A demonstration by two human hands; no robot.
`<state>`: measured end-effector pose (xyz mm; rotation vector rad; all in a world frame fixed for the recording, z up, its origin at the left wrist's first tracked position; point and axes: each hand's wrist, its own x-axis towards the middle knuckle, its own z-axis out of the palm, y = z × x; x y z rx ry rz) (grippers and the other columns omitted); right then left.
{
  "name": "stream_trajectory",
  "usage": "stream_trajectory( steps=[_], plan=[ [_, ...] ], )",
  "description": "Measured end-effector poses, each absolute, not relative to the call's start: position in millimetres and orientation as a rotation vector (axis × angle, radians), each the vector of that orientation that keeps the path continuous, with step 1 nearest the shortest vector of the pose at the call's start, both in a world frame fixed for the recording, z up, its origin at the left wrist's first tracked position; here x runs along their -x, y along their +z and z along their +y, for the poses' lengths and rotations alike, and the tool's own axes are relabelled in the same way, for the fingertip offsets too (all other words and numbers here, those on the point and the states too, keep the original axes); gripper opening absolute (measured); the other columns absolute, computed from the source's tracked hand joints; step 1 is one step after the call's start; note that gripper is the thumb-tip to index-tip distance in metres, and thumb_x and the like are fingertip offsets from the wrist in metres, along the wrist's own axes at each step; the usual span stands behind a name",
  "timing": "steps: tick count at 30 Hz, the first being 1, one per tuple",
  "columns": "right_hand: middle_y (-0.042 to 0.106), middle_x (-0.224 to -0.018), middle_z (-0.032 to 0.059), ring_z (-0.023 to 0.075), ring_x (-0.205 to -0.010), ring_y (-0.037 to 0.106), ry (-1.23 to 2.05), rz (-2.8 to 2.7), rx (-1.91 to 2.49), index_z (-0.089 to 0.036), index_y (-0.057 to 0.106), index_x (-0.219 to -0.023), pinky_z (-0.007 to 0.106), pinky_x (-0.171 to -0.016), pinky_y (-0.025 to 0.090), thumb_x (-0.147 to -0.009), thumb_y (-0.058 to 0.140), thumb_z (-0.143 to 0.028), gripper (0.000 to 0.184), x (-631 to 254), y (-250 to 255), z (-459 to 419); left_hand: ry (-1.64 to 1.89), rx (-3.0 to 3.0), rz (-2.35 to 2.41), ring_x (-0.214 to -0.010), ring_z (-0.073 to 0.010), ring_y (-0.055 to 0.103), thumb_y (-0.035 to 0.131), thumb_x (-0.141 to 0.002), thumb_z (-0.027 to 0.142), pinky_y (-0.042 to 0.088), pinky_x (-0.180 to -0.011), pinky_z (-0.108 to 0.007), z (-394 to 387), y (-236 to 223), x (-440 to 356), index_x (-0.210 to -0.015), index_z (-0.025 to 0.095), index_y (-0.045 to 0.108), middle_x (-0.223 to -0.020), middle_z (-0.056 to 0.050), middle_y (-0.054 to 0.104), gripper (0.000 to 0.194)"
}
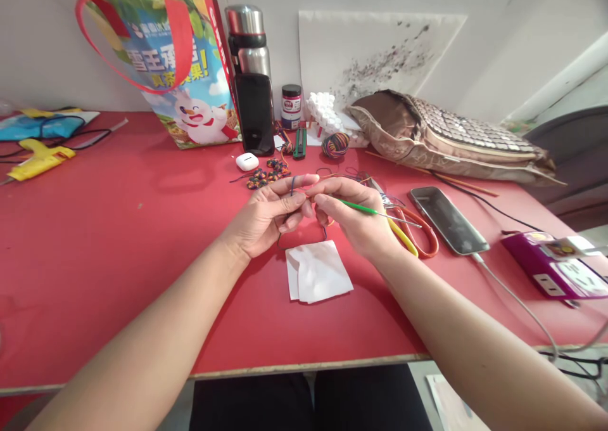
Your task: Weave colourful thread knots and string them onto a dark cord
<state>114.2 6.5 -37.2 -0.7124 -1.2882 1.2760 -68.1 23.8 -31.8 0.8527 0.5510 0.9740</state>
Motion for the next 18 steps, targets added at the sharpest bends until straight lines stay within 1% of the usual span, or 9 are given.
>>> stream_trajectory(
  steps=[3,5,9,12,15,18],
  plan=[
    [0.072,-0.07,-0.0003,0.0113,-0.061,0.059,1.309,-1.248,0.716,-0.021,0.081,-0.089,0.027,-0.059,0.05,-0.085,0.081,-0.028,0.009,-113.9,-36.2,5.6,0.963,-0.822,0.562,-0.044,-0.0021,0.045,0.086,-0.079,0.013,0.03,-0.04,-0.012,22.7,-29.0,68.4,-0.105,0.018,0.087,-0.07,-0.005,0.074,0.027],
    [0.073,-0.072,0.0003,0.0115,-0.061,0.059,1.33,-1.232,0.723,-0.021,0.081,-0.088,0.028,-0.06,0.049,-0.086,0.08,-0.029,0.008,-114.5,-36.7,5.4,0.962,-0.787,0.557,-0.042,-0.0016,0.043,0.086,-0.078,0.011,0.029,-0.04,-0.012,21.5,-26.4,68.0,-0.102,0.018,0.087,-0.068,-0.005,0.074,0.025],
    [0.071,-0.073,0.0005,0.012,-0.062,0.059,1.34,-1.235,0.735,-0.021,0.082,-0.089,0.029,-0.06,0.049,-0.088,0.077,-0.031,0.011,-116.3,-38.5,4.8,0.994,-0.734,0.566,-0.044,-0.0029,0.045,0.086,-0.077,0.009,0.032,-0.041,-0.013,19.7,-23.9,66.4,-0.099,0.018,0.087,-0.067,-0.005,0.074,0.023],
    [0.071,-0.073,0.0005,0.0123,-0.063,0.059,1.326,-1.241,0.717,-0.023,0.084,-0.091,0.029,-0.061,0.049,-0.092,0.075,-0.031,0.012,-116.3,-38.7,3.6,1.01,-0.7,0.568,-0.047,-0.0037,0.048,0.087,-0.077,0.01,0.036,-0.043,-0.013,19.9,-26.0,65.3,-0.1,0.017,0.087,-0.067,-0.004,0.073,0.024],
    [0.071,-0.075,0.0009,0.0127,-0.064,0.059,1.304,-1.241,0.717,-0.024,0.083,-0.091,0.03,-0.062,0.05,-0.092,0.076,-0.032,0.011,-114.8,-37.1,1.7,1.017,-0.661,0.546,-0.05,-0.0041,0.05,0.086,-0.078,0.009,0.035,-0.043,-0.012,21.0,-29.4,64.7,-0.102,0.016,0.087,-0.068,-0.004,0.072,0.025],
    [0.072,-0.08,0.002,0.0132,-0.064,0.059,1.283,-1.26,0.719,-0.024,0.083,-0.092,0.031,-0.062,0.052,-0.091,0.077,-0.038,0.015,-113.2,-34.9,0.1,1.018,-0.66,0.522,-0.05,-0.004,0.05,0.083,-0.08,0.007,0.035,-0.043,-0.012,22.0,-30.9,64.8,-0.104,0.015,0.086,-0.066,-0.004,0.07,0.025]
  ],
)
